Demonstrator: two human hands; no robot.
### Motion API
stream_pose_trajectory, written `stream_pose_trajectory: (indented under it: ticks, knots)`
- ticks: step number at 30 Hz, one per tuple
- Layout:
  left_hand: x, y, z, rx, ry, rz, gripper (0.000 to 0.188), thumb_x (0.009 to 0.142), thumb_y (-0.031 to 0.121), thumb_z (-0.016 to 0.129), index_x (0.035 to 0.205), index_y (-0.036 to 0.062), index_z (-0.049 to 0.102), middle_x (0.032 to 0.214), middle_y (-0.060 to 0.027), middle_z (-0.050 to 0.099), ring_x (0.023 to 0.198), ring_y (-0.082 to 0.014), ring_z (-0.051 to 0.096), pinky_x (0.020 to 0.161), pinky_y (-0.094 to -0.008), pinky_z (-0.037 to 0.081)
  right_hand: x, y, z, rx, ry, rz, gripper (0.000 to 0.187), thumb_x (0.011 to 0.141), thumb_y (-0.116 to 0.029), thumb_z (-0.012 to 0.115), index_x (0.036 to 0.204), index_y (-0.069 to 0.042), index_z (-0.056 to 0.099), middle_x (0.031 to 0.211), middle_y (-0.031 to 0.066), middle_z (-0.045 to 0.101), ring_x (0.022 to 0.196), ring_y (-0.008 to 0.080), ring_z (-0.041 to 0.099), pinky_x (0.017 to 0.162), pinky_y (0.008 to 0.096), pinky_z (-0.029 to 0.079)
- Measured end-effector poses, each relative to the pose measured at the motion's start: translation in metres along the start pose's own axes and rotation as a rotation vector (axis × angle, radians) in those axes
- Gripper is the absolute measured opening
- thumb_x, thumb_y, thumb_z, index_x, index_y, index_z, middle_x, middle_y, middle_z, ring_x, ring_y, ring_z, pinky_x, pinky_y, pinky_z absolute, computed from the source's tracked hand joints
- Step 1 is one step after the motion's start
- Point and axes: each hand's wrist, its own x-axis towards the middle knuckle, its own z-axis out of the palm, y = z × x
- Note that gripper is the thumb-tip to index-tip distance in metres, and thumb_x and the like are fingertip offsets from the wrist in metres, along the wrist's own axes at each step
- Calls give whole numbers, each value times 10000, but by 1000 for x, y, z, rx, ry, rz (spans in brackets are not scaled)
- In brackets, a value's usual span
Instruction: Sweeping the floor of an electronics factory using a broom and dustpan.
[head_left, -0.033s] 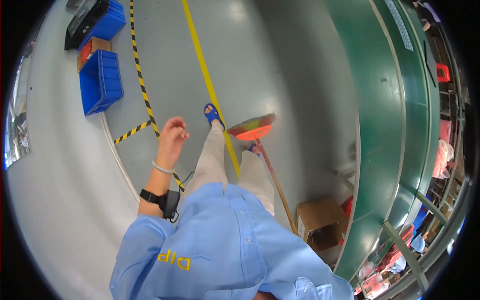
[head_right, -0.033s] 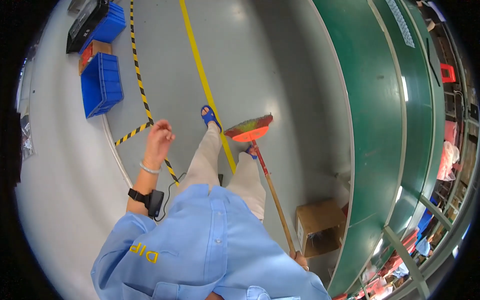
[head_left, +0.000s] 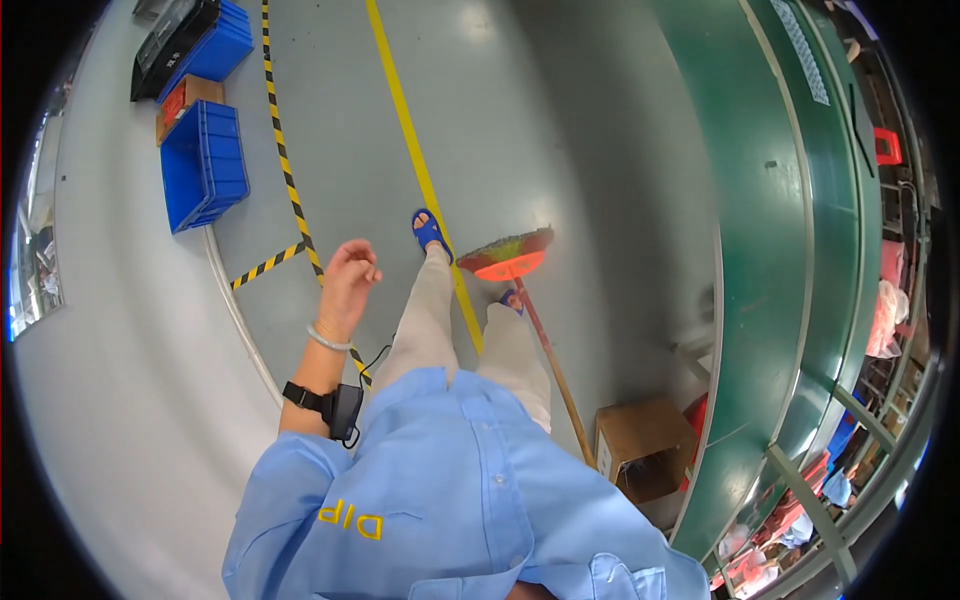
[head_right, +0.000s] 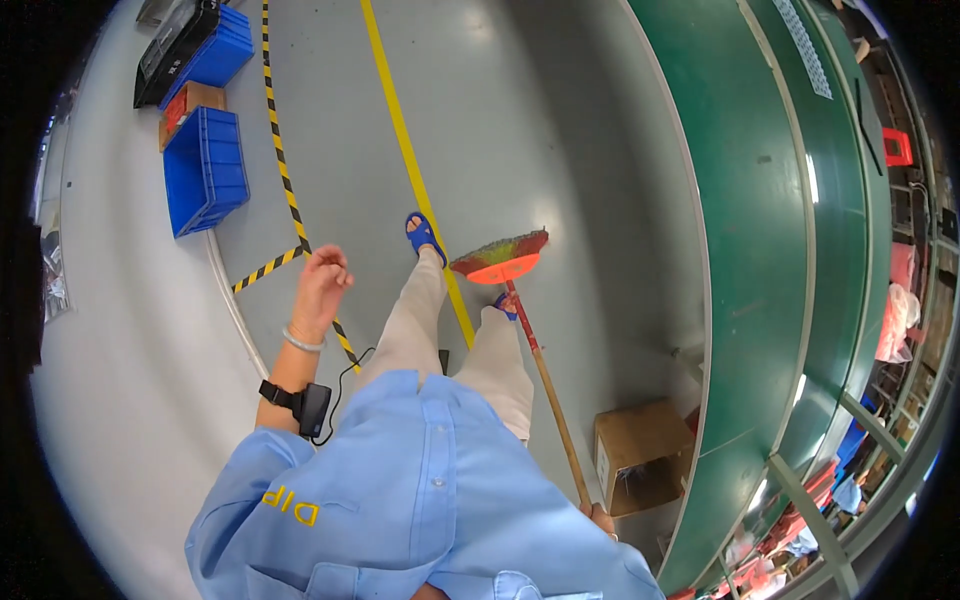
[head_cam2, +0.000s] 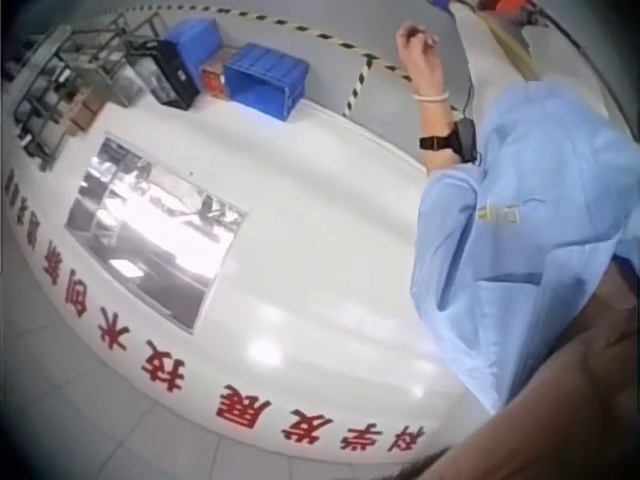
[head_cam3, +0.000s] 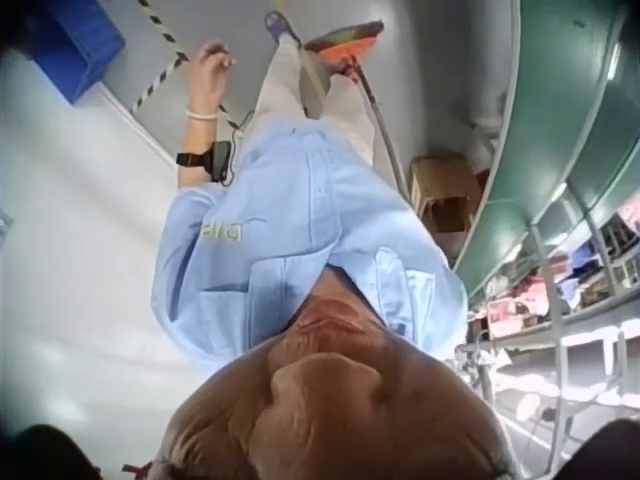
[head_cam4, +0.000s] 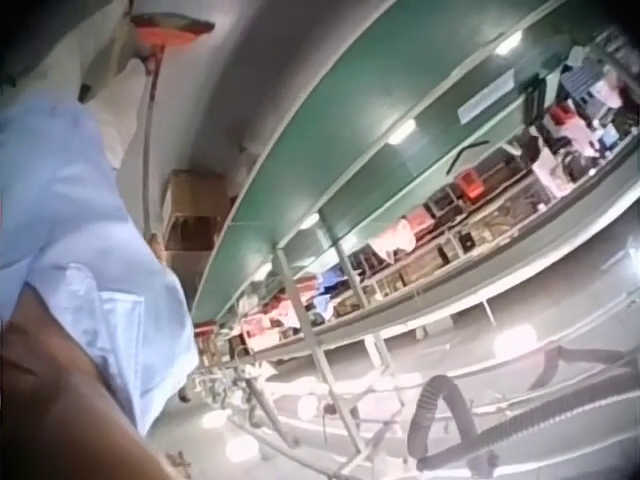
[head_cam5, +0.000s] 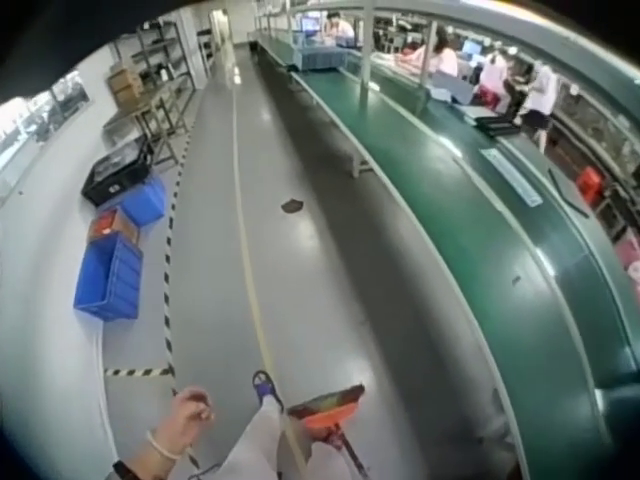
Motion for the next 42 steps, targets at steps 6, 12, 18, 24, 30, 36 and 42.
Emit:
stream_pose_trajectory:
  ticks: [6, 12, 18, 24, 30, 36, 42]
  knots:
    - [5, -8, -54, -16, 124, -138, 221, 754, 0, 465, 967, 46, 502, 822, -42, 503, 603, -110, 455, 598, -285, 430, 36, -52, -26, 50, -40, -103, 366, 808, -397, 456, 866, -43, 532, 730, 246, 572, 729, 430, 546, 623, 492, 431]
    - [30, 2, -79, -36, 170, -291, 231, 756, -8, 447, 977, 41, 494, 770, -53, 517, 542, -127, 462, 542, -296, 442, -4, -40, -29, 122, -157, -71, 377, 811, -408, 446, 875, -46, 533, 762, 256, 571, 763, 429, 545, 650, 498, 427]
    - [49, 17, -54, 35, 49, -305, 228, 765, 6, 453, 987, 40, 493, 778, -54, 528, 552, -121, 473, 544, -289, 447, 44, -113, -10, 107, -164, -127, 437, 831, -435, 414, 890, -15, 516, 810, 262, 572, 788, 442, 535, 694, 498, 426]
    - [11, -7, -56, 219, -3, -380, 225, 772, 29, 472, 994, 42, 505, 795, -45, 543, 564, -109, 503, 538, -256, 463, 181, -240, 11, 155, 29, -410, 447, 847, -422, 403, 852, 9, 523, 792, 258, 566, 780, 442, 531, 685, 490, 429]
    - [-34, -12, -82, 505, 11, -437, 237, 762, 50, 485, 996, 14, 501, 766, -40, 546, 556, -101, 510, 524, -230, 453, 261, -511, -114, 299, 173, -682, 476, 845, -433, 406, 898, 20, 539, 818, 276, 564, 818, 441, 530, 711, 479, 431]
    - [-4, 3, -105, 580, 46, -484, 224, 767, 60, 474, 986, 21, 503, 758, -33, 545, 552, -106, 505, 509, -225, 433, 290, -475, -129, 262, 312, -668, 511, 868, -446, 345, 864, 35, 519, 810, 289, 558, 817, 453, 524, 703, 500, 425]
    - [60, 33, -106, 567, 77, -402, 241, 768, 56, 450, 998, 13, 507, 759, -45, 537, 545, -98, 497, 496, -221, 426, 134, -215, -38, 186, 141, -182, 518, 863, -481, 297, 858, -26, 544, 853, 258, 569, 811, 440, 529, 704, 504, 425]
